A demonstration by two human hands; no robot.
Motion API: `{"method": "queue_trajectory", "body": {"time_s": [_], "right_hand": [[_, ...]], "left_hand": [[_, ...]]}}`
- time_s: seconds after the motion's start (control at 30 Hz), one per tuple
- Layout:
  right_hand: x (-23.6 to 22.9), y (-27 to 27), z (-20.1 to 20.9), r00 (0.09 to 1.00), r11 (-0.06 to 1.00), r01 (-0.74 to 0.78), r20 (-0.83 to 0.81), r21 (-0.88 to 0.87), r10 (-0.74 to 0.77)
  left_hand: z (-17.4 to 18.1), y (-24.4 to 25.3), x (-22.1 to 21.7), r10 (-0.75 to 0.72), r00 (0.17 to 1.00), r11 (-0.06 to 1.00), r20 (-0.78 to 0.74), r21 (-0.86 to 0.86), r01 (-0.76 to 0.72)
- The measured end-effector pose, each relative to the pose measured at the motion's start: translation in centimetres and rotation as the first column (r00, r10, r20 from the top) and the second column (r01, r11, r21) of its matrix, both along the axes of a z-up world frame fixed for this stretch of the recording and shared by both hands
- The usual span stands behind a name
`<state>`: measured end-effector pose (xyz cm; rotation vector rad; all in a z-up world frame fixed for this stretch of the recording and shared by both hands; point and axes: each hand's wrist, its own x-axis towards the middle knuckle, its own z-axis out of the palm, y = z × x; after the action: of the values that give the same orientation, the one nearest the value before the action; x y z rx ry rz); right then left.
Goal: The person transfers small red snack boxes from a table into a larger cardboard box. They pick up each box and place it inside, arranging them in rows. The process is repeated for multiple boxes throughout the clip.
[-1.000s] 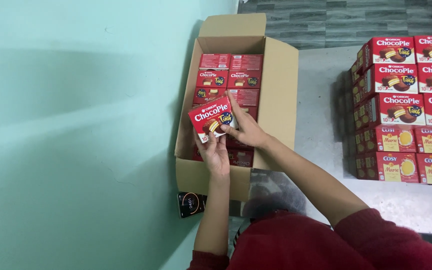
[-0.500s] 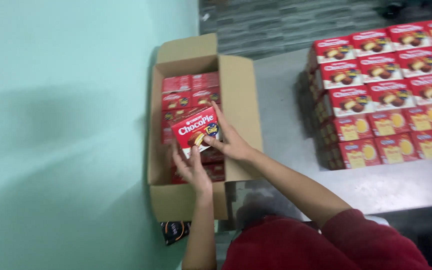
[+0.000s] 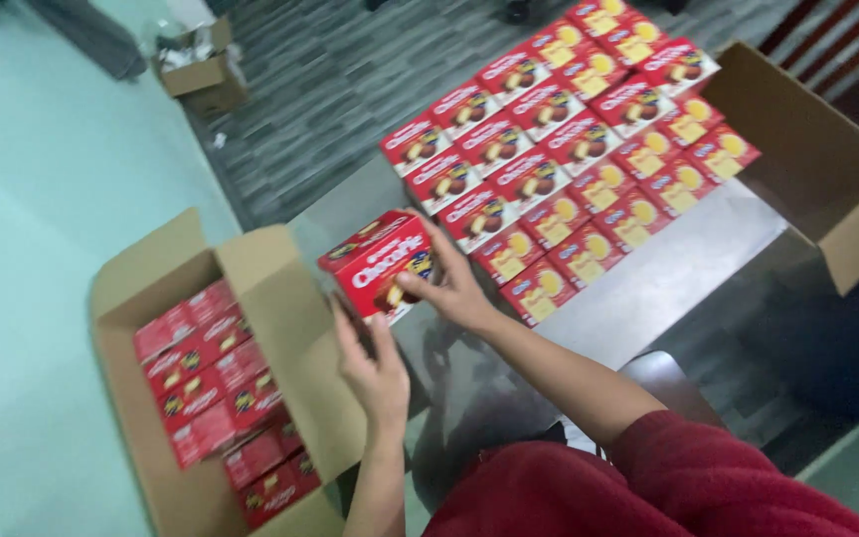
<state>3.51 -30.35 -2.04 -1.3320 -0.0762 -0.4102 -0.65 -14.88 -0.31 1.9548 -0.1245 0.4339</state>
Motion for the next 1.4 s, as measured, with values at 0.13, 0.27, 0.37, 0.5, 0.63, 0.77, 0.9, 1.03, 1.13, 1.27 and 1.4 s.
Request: {"method": "queue_trajectory", "body": {"time_s": [0.13,0.27,0.37,0.5,0.63,0.77,0.9,1.03,1.13,1.27,1.4], "right_hand": [[-1.5,-10.3,0.2,0.993,0.993,0.12,-0.022,0.013,-0.12],[-2.1,-22.5,-3.5,0.913,0.912,0.391,-0.073,-0.126,-0.401],[-3.7,-30.2,-4.6,0.838,0.857,0.49,-0.182,-0.163,-0.514],[-5.7,-39.4,-5.9,0.742,0.797,0.574,-0.293,-0.187,-0.603],[-6.2,-47.4,-7.4,0.627,0.744,0.62,-0.413,-0.249,-0.66],[-6.2,-54.2,-10.0,0.574,0.741,0.571,-0.473,-0.354,-0.668],[-5.4,-60.0,-13.5,0.549,0.766,0.509,-0.538,-0.392,-0.64],[-3.1,-63.1,-14.1,0.547,0.787,0.482,-0.569,-0.387,-0.614],[-1.4,-64.8,-15.4,0.548,0.805,0.43,-0.59,-0.41,-0.593],[0.6,-65.8,-15.9,0.549,0.806,0.414,-0.59,-0.424,-0.592],[1.3,-64.8,-14.6,0.519,0.767,0.328,-0.573,-0.552,-0.634]], "left_hand": [[1.2,-9.9,0.9,-0.216,0.973,0.976,-0.079,-0.029,0.214],[-4.4,-19.9,2.7,-0.504,0.783,0.863,-0.364,-0.189,0.468],[-6.1,-27.6,3.6,-0.612,0.622,0.778,-0.488,-0.231,0.584],[-9.4,-37.0,3.3,-0.743,0.476,0.646,-0.471,-0.315,0.696],[-13.9,-47.0,4.6,-0.767,0.34,0.595,-0.545,-0.405,0.694],[-17.4,-54.2,5.2,-0.65,0.229,0.619,-0.725,-0.33,0.713],[-17.0,-58.8,4.8,-0.673,0.134,0.681,-0.728,-0.538,0.498],[-16.7,-61.5,5.0,-0.68,0.168,0.698,-0.714,-0.561,0.445],[-20.9,-63.4,6.4,-0.577,0.219,0.734,-0.787,-0.382,0.561],[-16.6,-63.5,8.0,-0.538,0.187,0.79,-0.822,-0.415,0.451],[-12.6,-63.3,7.9,-0.531,0.193,0.819,-0.825,-0.441,0.367]]}}
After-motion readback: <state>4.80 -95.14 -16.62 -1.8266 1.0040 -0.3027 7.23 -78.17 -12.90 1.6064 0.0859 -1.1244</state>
